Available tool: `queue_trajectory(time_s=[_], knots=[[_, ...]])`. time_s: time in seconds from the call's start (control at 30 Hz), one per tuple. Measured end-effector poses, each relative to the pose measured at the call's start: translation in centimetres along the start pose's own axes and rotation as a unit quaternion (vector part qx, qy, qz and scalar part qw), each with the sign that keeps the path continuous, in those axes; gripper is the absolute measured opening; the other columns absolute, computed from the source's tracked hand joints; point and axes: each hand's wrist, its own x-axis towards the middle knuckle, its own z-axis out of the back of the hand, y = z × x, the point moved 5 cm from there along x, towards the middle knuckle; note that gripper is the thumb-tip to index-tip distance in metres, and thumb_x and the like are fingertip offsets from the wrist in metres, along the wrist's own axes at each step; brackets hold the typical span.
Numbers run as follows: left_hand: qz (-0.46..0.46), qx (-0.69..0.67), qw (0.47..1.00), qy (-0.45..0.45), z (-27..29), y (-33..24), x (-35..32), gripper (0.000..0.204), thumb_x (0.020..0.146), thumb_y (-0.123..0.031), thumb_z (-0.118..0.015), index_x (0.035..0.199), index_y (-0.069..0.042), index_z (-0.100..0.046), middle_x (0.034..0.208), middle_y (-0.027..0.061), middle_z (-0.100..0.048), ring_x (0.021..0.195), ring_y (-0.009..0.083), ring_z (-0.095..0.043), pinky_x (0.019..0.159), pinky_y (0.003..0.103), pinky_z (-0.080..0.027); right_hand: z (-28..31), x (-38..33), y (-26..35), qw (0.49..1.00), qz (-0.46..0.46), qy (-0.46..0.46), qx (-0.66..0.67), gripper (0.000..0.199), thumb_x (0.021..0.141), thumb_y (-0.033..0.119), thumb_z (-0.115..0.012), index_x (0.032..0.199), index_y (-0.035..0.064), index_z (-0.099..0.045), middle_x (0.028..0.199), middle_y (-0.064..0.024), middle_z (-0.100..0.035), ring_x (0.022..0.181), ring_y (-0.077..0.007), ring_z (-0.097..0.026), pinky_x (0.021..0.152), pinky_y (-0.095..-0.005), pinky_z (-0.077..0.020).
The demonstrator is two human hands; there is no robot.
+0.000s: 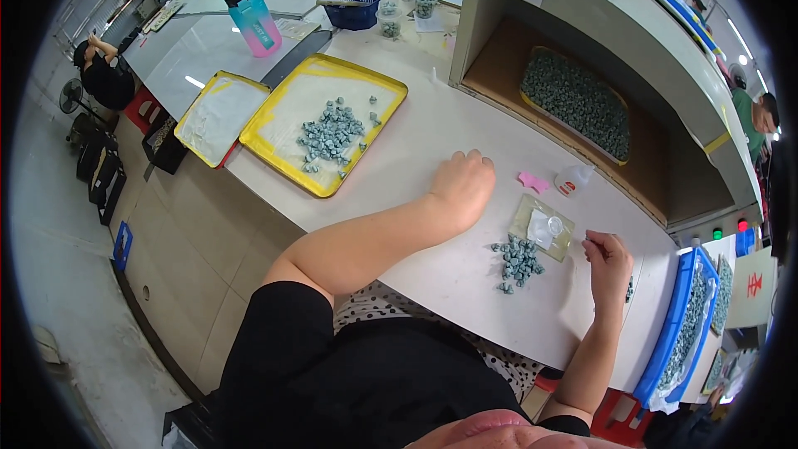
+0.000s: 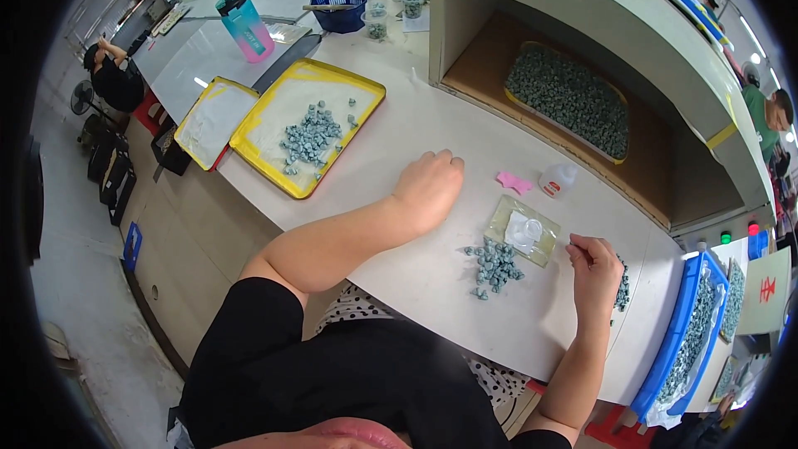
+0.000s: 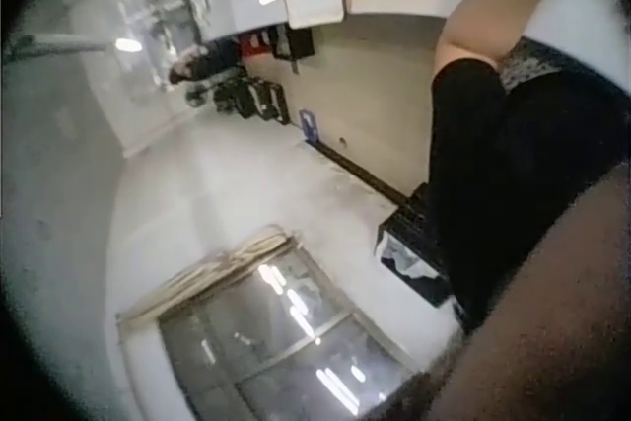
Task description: Packaging small blue plastic parts into small transparent bags.
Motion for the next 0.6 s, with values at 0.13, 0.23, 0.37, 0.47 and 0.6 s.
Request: queue_trajectory(time_s=[0.13, 0.23, 0.37, 0.47, 0.6], knots=[[-0.004, -0.02, 0.999, -0.048, 1.3, 0.1, 0.0, 0.016, 0.071, 0.007, -0.056, 0.085, 0.001, -0.058, 0.091, 0.0196, -0.059, 0.085, 0.034, -0.059, 0.073, 0.041, -0.052, -0.1, 0.4, 0.6, 0.999, 0.011, -0.025, 0.028, 0.016, 0.082, -0.001, -0.064, 0.098, -0.0026, -0.067, 0.08, -0.0094, -0.065, 0.065, -0.0139, -0.061, 0.063, -0.0247, -0.0494], [-0.031, -0.081, 0.988, -0.124, 2.4, 0.0, -0.2, 0.015, 0.073, 0.008, -0.057, 0.086, 0.002, -0.059, 0.09, 0.019, -0.06, 0.084, 0.0336, -0.06, 0.071, 0.041, -0.052, -0.1, 0.3, 1.9, 0.997, 0.013, -0.061, 0.036, 0.012, 0.086, 0.0, -0.063, 0.097, -0.0042, -0.067, 0.08, -0.0063, -0.064, 0.066, -0.0107, -0.059, 0.062, -0.0222, -0.0476], [-0.12, -0.243, 0.947, -0.171, 3.2, -1.3, -0.7, 0.014, 0.077, 0.005, -0.061, 0.091, 0.002, -0.062, 0.089, 0.0179, -0.062, 0.08, 0.031, -0.063, 0.069, 0.038, -0.052, -1.1, -0.3, 2.3, 0.993, 0.009, -0.057, 0.106, 0.012, 0.088, 0.001, -0.063, 0.098, -0.004, -0.066, 0.082, -0.0051, -0.065, 0.069, -0.0092, -0.06, 0.063, -0.0208, -0.0479], [-0.151, -0.368, 0.907, -0.138, 2.3, -2.5, -1.3, 0.015, 0.08, 0.001, -0.064, 0.095, 0.002, -0.063, 0.088, 0.0161, -0.064, 0.077, 0.0274, -0.064, 0.068, 0.035, -0.052, -2.8, -0.8, 2.9, 0.985, 0.019, -0.044, 0.166, 0.012, 0.088, 0.001, -0.063, 0.099, -0.0044, -0.065, 0.084, -0.0048, -0.065, 0.07, -0.0088, -0.06, 0.064, -0.0207, -0.0488], [-0.128, -0.498, 0.857, -0.035, -0.6, -3.3, -1.1, 0.016, 0.084, -0.004, -0.066, 0.099, 0.001, -0.063, 0.088, 0.0118, -0.066, 0.073, 0.0199, -0.065, 0.067, 0.029, -0.051, -5.5, -0.9, 3.5, 0.977, 0.029, -0.023, 0.212, 0.012, 0.087, -0.002, -0.064, 0.098, -0.005, -0.064, 0.086, -0.0059, -0.066, 0.072, -0.0093, -0.062, 0.065, -0.021, -0.0505]])
